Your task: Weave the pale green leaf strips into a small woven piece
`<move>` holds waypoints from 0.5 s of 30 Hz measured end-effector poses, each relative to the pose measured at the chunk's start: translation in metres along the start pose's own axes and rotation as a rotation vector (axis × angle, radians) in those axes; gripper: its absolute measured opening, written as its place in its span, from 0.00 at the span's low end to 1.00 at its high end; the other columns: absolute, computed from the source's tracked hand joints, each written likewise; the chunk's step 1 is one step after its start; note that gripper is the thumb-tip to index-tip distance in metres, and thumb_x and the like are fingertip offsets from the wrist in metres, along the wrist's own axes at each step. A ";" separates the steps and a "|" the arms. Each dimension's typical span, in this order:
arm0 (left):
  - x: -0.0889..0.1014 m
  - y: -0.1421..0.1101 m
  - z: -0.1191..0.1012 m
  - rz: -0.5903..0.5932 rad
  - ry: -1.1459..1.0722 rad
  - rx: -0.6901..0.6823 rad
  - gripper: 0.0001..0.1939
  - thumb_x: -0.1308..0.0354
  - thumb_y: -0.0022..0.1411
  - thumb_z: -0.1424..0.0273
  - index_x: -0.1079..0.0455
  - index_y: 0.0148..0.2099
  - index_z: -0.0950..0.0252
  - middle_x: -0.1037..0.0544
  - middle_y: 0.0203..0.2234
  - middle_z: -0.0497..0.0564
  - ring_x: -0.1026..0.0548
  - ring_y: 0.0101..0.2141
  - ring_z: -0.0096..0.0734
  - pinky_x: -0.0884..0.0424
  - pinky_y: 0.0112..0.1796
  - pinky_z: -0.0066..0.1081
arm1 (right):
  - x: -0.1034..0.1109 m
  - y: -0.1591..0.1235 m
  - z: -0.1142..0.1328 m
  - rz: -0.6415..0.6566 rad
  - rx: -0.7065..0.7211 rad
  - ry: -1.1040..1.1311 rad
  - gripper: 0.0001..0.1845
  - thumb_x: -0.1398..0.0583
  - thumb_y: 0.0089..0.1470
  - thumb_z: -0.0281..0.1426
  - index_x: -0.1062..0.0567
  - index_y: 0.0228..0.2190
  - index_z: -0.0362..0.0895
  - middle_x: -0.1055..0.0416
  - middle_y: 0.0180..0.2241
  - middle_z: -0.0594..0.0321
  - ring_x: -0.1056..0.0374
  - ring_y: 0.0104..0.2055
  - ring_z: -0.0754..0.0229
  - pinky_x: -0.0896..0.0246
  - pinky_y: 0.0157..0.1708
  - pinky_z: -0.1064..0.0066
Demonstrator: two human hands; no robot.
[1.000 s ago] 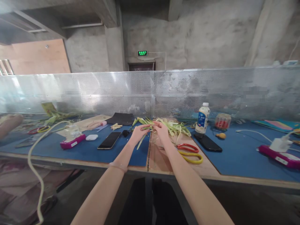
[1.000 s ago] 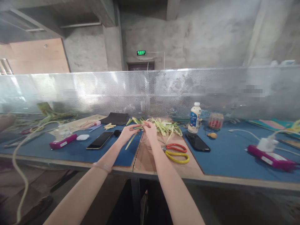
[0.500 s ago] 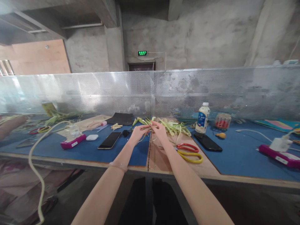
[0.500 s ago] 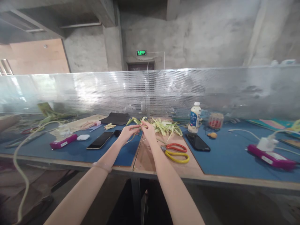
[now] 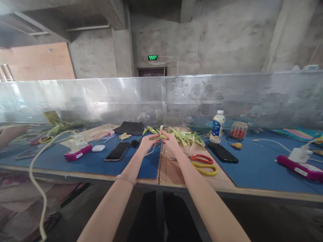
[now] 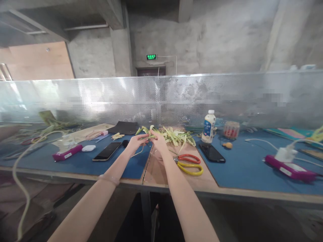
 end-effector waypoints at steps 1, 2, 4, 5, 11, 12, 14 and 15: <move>0.000 0.000 0.000 0.002 0.002 -0.001 0.21 0.36 0.47 0.72 0.28 0.46 0.71 0.22 0.34 0.56 0.24 0.31 0.32 0.30 0.32 0.28 | 0.000 0.000 0.000 0.017 -0.004 0.005 0.27 0.41 0.42 0.27 0.29 0.48 0.50 0.25 0.37 0.65 0.36 0.26 0.65 0.36 0.32 0.68; 0.000 0.000 0.000 0.007 0.003 -0.005 0.21 0.37 0.47 0.72 0.28 0.47 0.71 0.22 0.34 0.57 0.25 0.31 0.32 0.30 0.32 0.28 | 0.000 0.000 0.000 0.038 -0.007 0.013 0.27 0.42 0.42 0.27 0.30 0.48 0.49 0.25 0.35 0.65 0.37 0.25 0.65 0.36 0.31 0.69; 0.001 0.000 0.001 0.016 -0.001 -0.014 0.22 0.37 0.48 0.73 0.28 0.47 0.71 0.22 0.34 0.57 0.25 0.31 0.33 0.30 0.31 0.28 | 0.000 0.000 0.000 0.074 -0.006 0.030 0.27 0.43 0.42 0.26 0.29 0.48 0.48 0.25 0.33 0.65 0.37 0.24 0.66 0.38 0.30 0.71; 0.001 0.001 0.002 0.019 -0.005 -0.018 0.22 0.37 0.48 0.73 0.29 0.48 0.71 0.22 0.34 0.57 0.25 0.31 0.33 0.31 0.31 0.28 | 0.001 0.000 -0.001 0.085 -0.002 0.031 0.27 0.43 0.42 0.26 0.28 0.47 0.47 0.25 0.32 0.65 0.38 0.25 0.66 0.38 0.30 0.71; 0.003 0.001 0.002 0.041 0.002 -0.039 0.23 0.39 0.47 0.75 0.30 0.49 0.71 0.22 0.34 0.57 0.26 0.29 0.29 0.31 0.32 0.27 | 0.002 0.000 -0.005 0.090 -0.009 -0.006 0.27 0.43 0.42 0.28 0.30 0.48 0.47 0.29 0.23 0.68 0.40 0.22 0.66 0.42 0.26 0.73; 0.003 0.001 0.002 0.043 0.007 -0.041 0.24 0.39 0.47 0.75 0.30 0.49 0.71 0.22 0.34 0.57 0.26 0.28 0.29 0.31 0.31 0.27 | 0.002 0.000 -0.005 0.093 -0.008 0.009 0.28 0.43 0.42 0.28 0.30 0.49 0.46 0.29 0.22 0.68 0.41 0.22 0.66 0.42 0.26 0.74; 0.003 0.001 0.001 0.046 0.011 -0.043 0.24 0.39 0.47 0.75 0.30 0.49 0.71 0.22 0.35 0.57 0.26 0.28 0.29 0.31 0.31 0.27 | 0.001 0.000 -0.006 0.108 -0.013 0.046 0.30 0.43 0.41 0.28 0.31 0.50 0.46 0.30 0.21 0.69 0.41 0.21 0.67 0.43 0.26 0.74; 0.003 0.001 0.001 0.049 0.009 -0.042 0.24 0.39 0.47 0.75 0.30 0.50 0.71 0.22 0.35 0.57 0.26 0.28 0.29 0.31 0.31 0.27 | 0.000 0.000 -0.006 0.117 -0.018 0.060 0.30 0.43 0.41 0.27 0.32 0.50 0.46 0.31 0.21 0.69 0.42 0.21 0.67 0.43 0.26 0.74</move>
Point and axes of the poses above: each hand's wrist, its own y-axis towards the middle knuckle, its own x-axis out of the back of the hand, z = x × y, the point moved 2 cm from there along y, towards the middle knuckle
